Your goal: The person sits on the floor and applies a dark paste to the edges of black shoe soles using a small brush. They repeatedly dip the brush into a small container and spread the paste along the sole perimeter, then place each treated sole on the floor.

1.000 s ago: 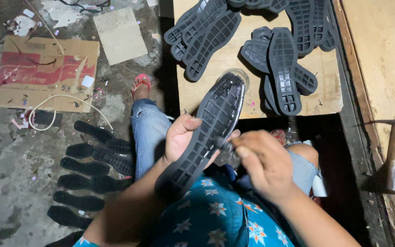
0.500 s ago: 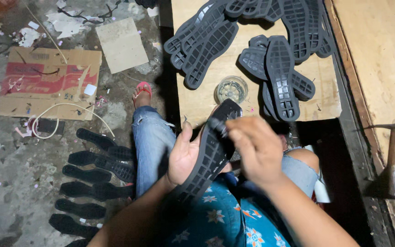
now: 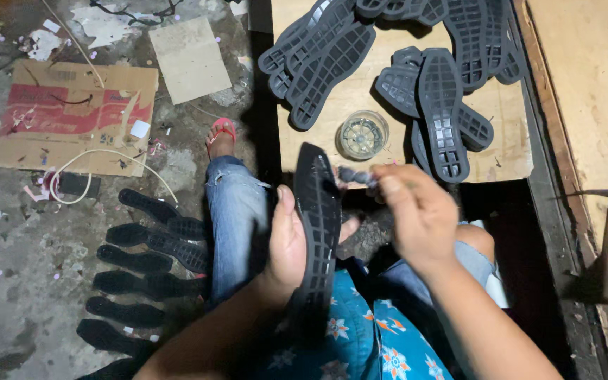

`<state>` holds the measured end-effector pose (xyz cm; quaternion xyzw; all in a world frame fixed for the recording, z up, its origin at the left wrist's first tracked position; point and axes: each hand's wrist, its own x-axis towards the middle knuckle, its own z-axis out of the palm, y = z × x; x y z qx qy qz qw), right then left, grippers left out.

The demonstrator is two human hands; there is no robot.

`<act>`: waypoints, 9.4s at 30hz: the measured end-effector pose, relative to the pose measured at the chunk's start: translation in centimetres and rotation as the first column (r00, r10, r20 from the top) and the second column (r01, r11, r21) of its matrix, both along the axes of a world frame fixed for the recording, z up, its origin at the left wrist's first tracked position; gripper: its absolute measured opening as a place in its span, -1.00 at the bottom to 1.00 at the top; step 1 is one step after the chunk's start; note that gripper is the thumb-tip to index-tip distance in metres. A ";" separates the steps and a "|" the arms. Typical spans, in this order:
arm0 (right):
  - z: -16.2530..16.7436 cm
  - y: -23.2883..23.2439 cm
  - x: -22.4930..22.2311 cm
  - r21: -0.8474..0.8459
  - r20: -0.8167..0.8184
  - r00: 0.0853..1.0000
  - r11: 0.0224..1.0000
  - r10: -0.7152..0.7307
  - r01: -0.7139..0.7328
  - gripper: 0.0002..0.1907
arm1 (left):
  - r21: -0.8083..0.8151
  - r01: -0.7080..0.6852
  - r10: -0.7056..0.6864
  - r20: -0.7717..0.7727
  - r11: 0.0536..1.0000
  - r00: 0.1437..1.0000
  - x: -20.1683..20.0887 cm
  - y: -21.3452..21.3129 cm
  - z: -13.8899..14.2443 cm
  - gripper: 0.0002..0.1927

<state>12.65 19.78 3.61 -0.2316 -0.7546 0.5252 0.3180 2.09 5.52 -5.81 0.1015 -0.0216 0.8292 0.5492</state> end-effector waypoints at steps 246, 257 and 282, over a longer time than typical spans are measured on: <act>1.4 0.9 0.7 0.615 0.128 0.992 0.786 -0.017 -0.066 -0.78 | -0.208 0.411 -0.460 -0.402 0.888 0.791 -4.4 -5.4 5.7 0.16; 1.7 0.5 1.6 0.522 0.115 0.985 0.836 0.125 -0.167 -0.81 | -0.156 0.396 -0.426 -0.303 0.905 0.853 -4.7 -6.0 4.8 0.14; 1.4 -0.5 2.8 0.445 0.156 0.965 0.857 0.212 -0.261 -0.79 | -0.194 0.391 -0.422 -0.156 0.900 0.893 -4.6 -5.3 5.1 0.16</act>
